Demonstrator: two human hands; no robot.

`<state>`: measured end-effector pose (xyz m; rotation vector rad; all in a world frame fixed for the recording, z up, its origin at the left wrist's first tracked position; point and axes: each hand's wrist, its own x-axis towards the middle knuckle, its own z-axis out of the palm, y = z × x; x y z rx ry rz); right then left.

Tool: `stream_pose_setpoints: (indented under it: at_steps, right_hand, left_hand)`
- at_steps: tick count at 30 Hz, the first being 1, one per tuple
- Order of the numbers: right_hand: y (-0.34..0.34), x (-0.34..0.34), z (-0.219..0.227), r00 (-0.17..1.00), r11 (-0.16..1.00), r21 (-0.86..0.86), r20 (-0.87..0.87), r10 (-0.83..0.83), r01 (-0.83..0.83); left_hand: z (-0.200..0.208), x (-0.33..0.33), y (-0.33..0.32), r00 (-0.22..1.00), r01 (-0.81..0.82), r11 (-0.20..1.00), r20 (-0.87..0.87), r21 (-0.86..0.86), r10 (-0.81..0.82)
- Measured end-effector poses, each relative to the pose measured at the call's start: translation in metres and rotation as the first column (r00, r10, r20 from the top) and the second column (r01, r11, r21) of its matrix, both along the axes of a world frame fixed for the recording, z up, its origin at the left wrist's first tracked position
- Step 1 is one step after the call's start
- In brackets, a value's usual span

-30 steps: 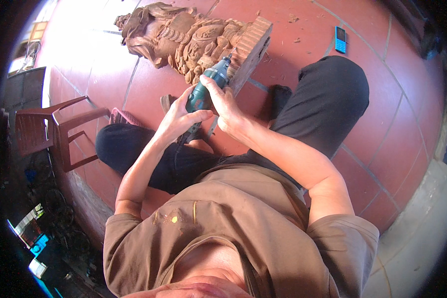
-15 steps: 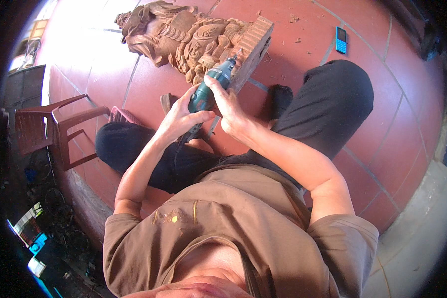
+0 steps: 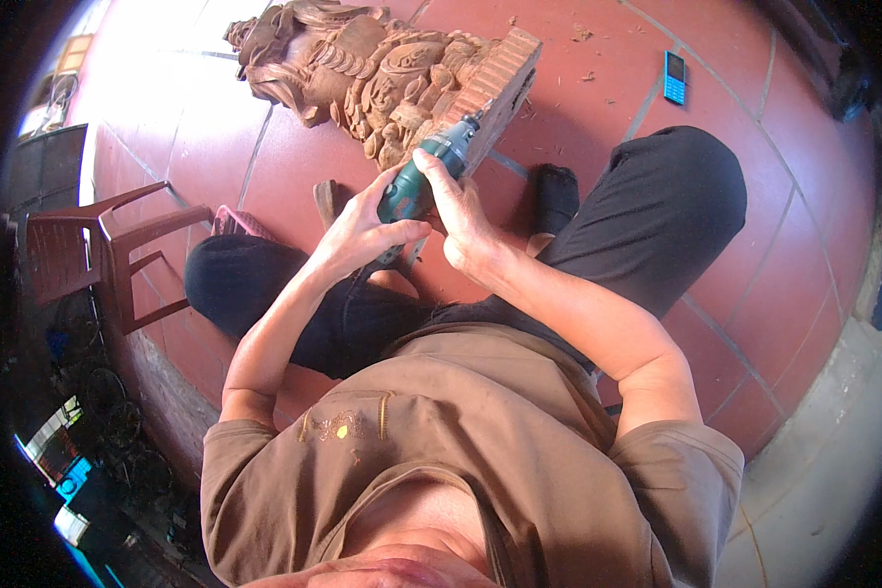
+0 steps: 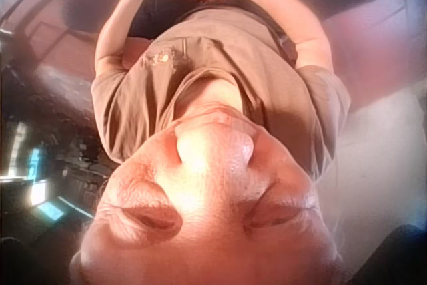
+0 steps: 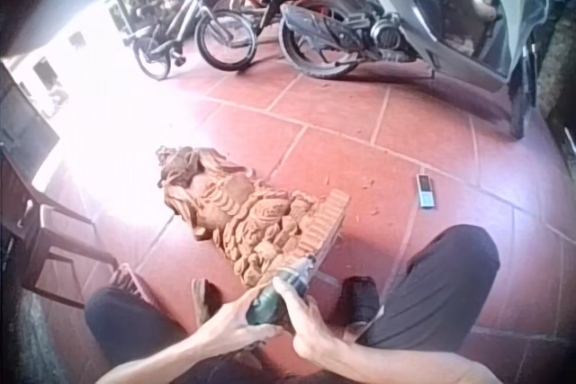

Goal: The person uses a handheld rotary tool to carve details into a large wooden relief sculpture. They sit on the floor and guide the tool along the surface to refine the carved patterns.

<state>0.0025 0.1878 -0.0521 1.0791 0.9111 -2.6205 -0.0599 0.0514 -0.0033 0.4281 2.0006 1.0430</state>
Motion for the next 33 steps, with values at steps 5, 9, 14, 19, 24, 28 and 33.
stream_pose_setpoints:
  at_steps: [5,9,14,19,24,28,33]
  right_hand:
    - [-0.002,-0.006,0.000,1.000,0.999,0.036,0.008,0.017,-0.017]
    - [-0.006,-0.011,-0.004,1.000,0.999,0.050,-0.015,0.014,-0.013]
    - [-0.011,-0.017,-0.010,0.999,0.997,0.073,0.038,0.009,-0.012]
    - [-0.010,-0.018,-0.011,0.999,0.999,0.038,-0.018,0.035,-0.034]
    - [-0.008,-0.012,-0.012,1.000,0.998,0.067,-0.013,0.018,-0.017]
    - [-0.003,-0.005,-0.003,0.999,0.998,0.049,0.015,0.040,-0.041]
    - [0.001,0.003,0.001,0.999,0.999,0.015,0.005,0.042,-0.042]
  left_hand:
    - [-0.007,0.000,-0.004,0.999,-0.045,0.999,-0.018,-0.013,0.045]
    - [-0.008,0.000,-0.007,0.995,-0.061,0.996,-0.075,0.059,0.065]
    - [-0.002,-0.001,-0.007,0.995,-0.103,0.994,-0.010,0.037,0.104]
    - [-0.013,-0.001,-0.011,0.993,-0.113,0.991,-0.030,0.069,0.115]
    - [-0.002,0.000,-0.007,0.997,-0.080,0.996,-0.005,0.036,0.080]
    - [-0.006,0.003,-0.006,0.998,-0.051,0.997,-0.042,0.061,0.053]
    - [-0.002,0.004,-0.003,0.999,-0.017,1.000,0.028,-0.001,0.017]
